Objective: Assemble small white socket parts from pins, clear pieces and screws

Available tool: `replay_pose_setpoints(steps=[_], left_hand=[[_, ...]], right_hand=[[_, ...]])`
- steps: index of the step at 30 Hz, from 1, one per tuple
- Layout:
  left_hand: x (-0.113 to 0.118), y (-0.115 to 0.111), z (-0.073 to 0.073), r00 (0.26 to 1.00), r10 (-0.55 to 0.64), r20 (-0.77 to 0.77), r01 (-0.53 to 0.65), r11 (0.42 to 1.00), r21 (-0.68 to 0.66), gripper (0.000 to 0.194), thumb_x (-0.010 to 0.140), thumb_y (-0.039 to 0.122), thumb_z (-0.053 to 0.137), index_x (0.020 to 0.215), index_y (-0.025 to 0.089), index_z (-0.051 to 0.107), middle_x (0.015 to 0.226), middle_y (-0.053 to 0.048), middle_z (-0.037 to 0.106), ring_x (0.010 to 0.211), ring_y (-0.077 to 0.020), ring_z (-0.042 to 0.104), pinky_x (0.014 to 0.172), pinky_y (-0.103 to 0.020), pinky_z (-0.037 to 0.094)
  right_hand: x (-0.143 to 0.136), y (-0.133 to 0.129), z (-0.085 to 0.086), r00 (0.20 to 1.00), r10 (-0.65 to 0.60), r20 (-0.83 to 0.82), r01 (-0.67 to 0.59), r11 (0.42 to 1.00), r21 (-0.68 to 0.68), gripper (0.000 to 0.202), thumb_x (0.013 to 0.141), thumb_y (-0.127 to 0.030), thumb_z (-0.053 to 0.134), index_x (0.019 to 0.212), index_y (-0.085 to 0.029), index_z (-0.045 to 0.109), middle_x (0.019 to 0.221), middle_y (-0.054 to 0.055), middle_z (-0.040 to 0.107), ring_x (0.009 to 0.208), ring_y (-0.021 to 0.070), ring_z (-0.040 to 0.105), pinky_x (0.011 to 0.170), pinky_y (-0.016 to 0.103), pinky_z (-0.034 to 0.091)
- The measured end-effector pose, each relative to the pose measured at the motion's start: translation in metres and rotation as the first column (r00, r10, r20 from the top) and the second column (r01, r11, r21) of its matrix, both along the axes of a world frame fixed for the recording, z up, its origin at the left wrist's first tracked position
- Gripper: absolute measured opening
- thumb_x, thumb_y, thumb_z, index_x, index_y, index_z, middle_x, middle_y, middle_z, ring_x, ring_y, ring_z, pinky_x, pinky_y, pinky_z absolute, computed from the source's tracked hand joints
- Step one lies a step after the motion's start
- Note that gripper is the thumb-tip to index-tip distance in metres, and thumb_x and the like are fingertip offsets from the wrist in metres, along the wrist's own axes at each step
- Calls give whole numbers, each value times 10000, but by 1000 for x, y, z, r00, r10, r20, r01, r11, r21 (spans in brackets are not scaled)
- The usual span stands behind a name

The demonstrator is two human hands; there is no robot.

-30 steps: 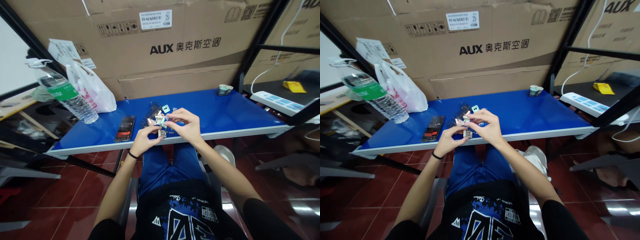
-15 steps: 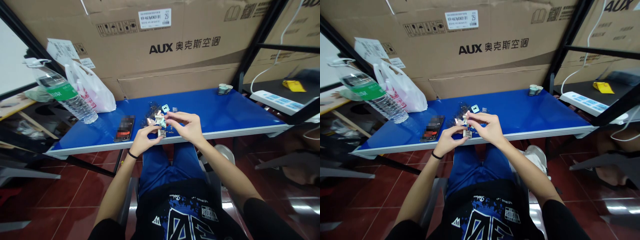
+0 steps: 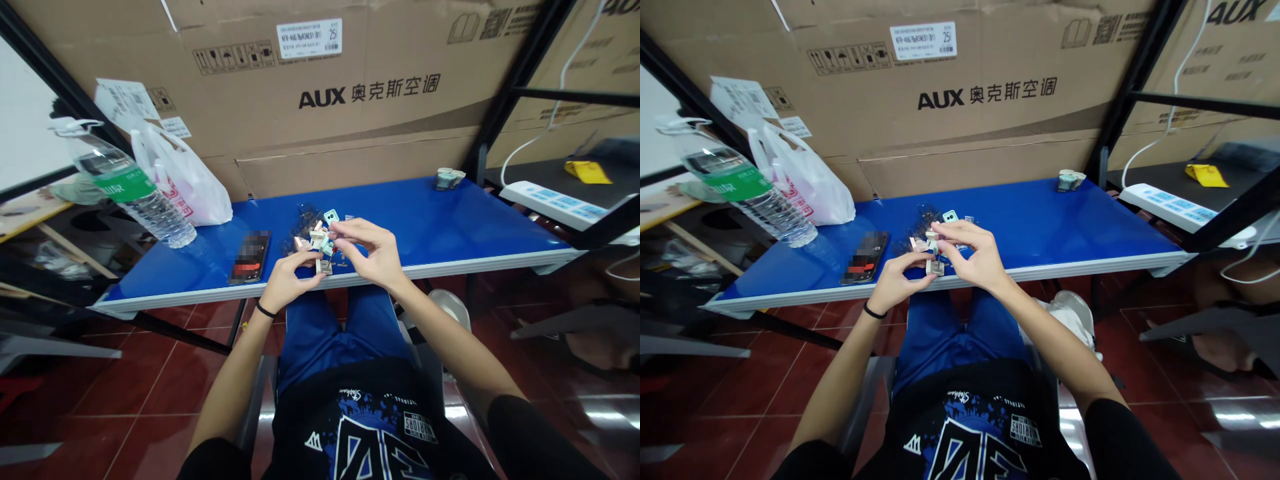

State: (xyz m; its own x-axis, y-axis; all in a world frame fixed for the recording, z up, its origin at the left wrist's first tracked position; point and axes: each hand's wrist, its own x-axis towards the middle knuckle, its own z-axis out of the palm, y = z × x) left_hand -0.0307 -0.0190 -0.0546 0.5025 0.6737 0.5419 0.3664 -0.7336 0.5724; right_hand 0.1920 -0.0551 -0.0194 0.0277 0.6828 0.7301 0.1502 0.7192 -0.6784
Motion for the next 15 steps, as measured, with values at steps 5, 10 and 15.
replay_pose_setpoints(steps=[5,10,15], left_hand=[[1,-1,0,1000,12,2,-12,1000,9,342,863,319,809,1173,184,754,1191,-93,797,943,-230,801,933,-376,676],[1,-1,-1,1000,1,6,-1,1000,10,336,871,313,803,1175,178,751,1182,-91,796,943,-222,800,926,-369,677],[1,0,-1,1000,7,7,-7,1000,-4,350,864,319,810,1182,185,752,1200,-96,795,954,-232,801,938,-386,676]], right_hand=[[-2,1,-1,995,-53,-86,55,998,16,279,841,-274,842,1116,-321,843,1007,33,813,852,185,762,776,370,686],[-1,-2,0,1000,20,-7,-20,999,35,380,916,-226,743,1284,-313,776,1170,55,803,1021,209,773,861,394,684],[0,3,-3,996,-73,-47,72,997,-9,308,848,-297,834,1155,-323,830,1028,30,822,855,187,769,763,366,691]])
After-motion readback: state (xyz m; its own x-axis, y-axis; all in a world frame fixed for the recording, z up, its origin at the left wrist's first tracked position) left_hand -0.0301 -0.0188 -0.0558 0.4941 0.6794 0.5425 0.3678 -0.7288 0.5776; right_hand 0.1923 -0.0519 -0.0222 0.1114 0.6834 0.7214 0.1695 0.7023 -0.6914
